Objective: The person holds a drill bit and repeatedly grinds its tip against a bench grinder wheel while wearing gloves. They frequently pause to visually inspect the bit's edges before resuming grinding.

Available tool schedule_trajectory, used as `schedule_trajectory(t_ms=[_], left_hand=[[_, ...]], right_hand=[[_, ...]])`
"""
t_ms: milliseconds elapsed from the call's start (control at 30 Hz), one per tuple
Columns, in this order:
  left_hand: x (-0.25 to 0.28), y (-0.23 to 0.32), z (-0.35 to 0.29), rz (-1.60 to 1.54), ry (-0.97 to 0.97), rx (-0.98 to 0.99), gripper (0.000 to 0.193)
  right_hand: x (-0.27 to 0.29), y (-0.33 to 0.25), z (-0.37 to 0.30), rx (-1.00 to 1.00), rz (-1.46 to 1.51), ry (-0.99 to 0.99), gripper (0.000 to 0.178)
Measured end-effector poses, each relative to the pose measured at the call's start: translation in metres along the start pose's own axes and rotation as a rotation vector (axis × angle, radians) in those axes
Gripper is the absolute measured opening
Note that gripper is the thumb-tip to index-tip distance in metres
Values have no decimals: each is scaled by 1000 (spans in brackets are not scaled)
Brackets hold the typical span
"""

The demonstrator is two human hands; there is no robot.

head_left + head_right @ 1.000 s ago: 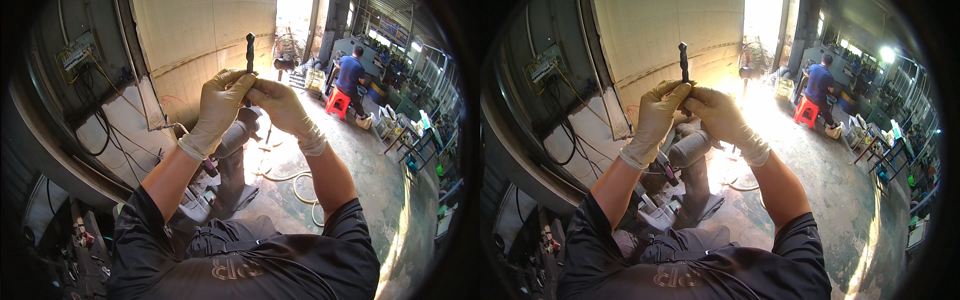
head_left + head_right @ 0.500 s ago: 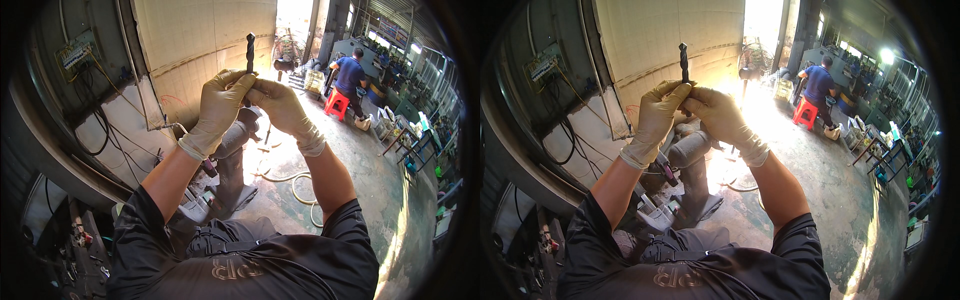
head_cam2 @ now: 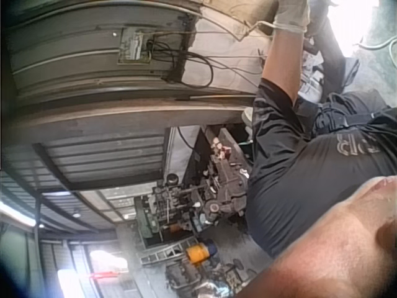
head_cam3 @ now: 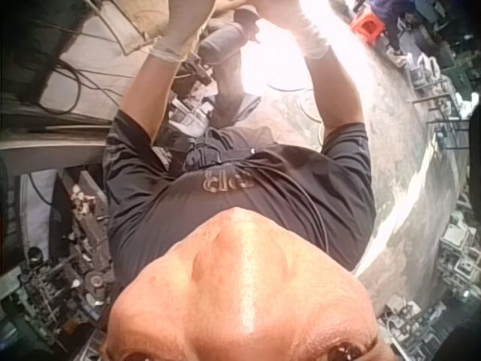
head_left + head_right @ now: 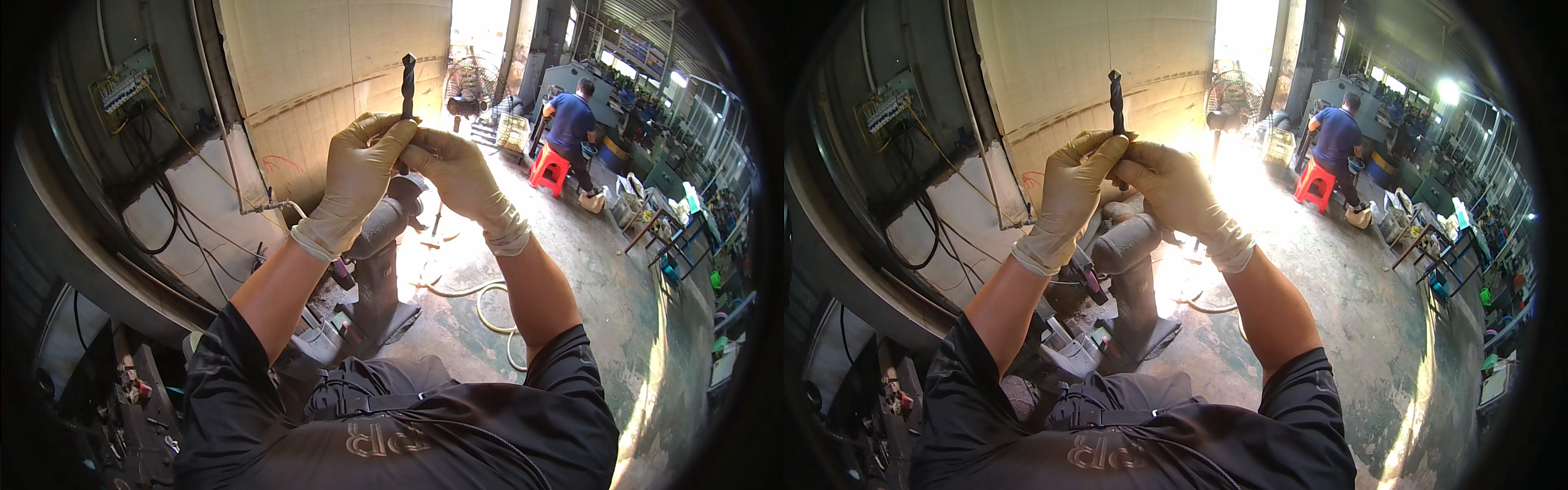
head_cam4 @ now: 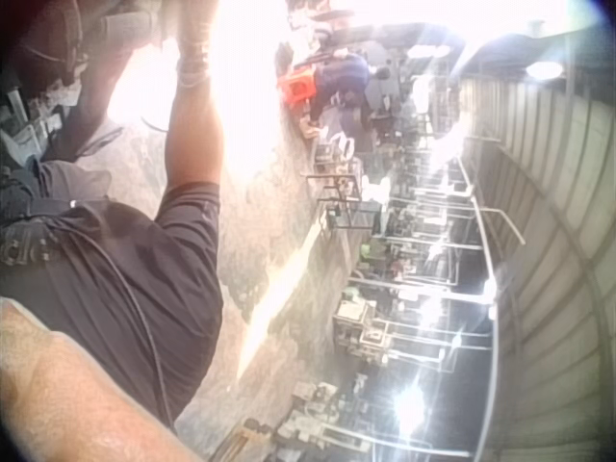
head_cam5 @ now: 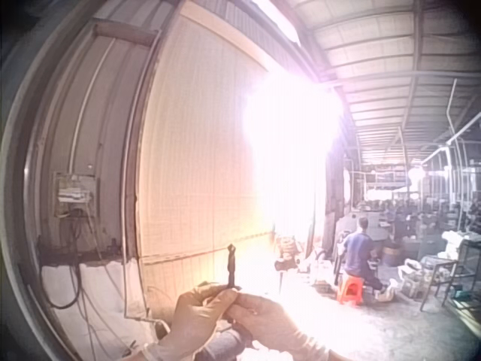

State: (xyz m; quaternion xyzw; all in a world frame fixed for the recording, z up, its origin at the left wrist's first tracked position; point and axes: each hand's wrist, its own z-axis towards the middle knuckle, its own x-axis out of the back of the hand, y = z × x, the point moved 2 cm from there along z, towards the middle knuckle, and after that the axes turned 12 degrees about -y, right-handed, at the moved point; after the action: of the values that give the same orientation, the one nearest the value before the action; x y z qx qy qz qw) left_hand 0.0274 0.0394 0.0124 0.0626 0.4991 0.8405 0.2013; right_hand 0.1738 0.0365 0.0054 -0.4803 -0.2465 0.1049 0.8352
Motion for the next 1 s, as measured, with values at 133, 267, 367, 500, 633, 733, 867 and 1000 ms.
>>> schedule_trajectory(t_ms=[133, 267, 367, 500, 633, 733, 867, 1000], left_hand=[[-1, 2, -2, -26, -2, 10, 18], [-1, 4, -2, -25, 2, 11, 18], [0, 3, -2, -4, 3, 6, 17], [1, 2, -2, 16, 13, 2, 17], [1, 1, -2, -15, 33, 17, 16], [2, 1, -1, -9, 39, 2, 15], [-1, 2, -2, -37, 35, -22, 15], [-2, 4, -2, -49, 39, 6, 14]], right_hand=[[-2, -2, 0, -6, 13, 10, 35], [-2, 0, 1, -3, 32, 5, 35], [-3, -2, 1, 12, 58, -7, 35], [-4, -1, 1, 17, 80, -9, 34], [-5, -1, 4, 37, 137, -1, 31], [-5, -1, 5, 47, 158, 44, 25], [0, 6, 7, 70, 154, 96, 20], [-1, 1, 7, 68, 134, 114, 20]])
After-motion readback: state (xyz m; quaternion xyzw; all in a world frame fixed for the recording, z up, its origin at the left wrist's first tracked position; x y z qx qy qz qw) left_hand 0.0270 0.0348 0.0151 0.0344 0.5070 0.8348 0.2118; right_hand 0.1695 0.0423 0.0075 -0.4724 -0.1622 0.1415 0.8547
